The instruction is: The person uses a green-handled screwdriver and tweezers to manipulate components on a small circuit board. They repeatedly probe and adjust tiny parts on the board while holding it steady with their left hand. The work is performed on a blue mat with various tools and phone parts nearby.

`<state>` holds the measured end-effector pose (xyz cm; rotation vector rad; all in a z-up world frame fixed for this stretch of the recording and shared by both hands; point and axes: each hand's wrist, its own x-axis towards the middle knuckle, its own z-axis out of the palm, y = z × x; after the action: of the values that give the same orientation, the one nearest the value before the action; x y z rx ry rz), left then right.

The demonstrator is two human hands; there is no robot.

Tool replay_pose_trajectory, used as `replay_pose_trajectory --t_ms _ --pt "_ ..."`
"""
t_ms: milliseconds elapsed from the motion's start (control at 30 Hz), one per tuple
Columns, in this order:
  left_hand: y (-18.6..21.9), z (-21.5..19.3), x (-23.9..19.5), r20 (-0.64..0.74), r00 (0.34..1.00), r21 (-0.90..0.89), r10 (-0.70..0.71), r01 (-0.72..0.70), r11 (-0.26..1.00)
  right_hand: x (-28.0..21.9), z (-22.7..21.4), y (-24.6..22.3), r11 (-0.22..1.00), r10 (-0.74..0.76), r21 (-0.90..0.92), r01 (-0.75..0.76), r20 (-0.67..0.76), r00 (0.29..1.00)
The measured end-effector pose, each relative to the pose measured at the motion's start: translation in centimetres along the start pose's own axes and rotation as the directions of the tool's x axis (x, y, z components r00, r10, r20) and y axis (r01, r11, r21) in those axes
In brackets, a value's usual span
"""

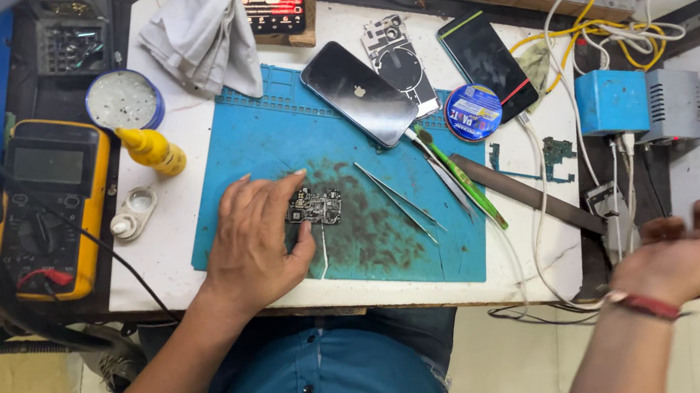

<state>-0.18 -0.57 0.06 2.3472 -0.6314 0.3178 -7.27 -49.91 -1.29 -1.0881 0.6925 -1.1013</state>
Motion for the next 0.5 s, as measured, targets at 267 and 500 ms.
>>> replay_pose_trajectory --t_ms 267,500 --pt "0.3 0.1 0.2 -0.004 1.0 0.001 -0.001 0.001 1.0 11.5 1.1 3.3 0.982 0.066 -0.165 -0.087 -0.126 0.99" --pt "0.1 0.0 0.1 -0.011 1.0 0.013 0.007 -0.007 1.0 16.0 1.8 6.3 0.965 0.146 -0.217 -0.15 -0.032 0.989"
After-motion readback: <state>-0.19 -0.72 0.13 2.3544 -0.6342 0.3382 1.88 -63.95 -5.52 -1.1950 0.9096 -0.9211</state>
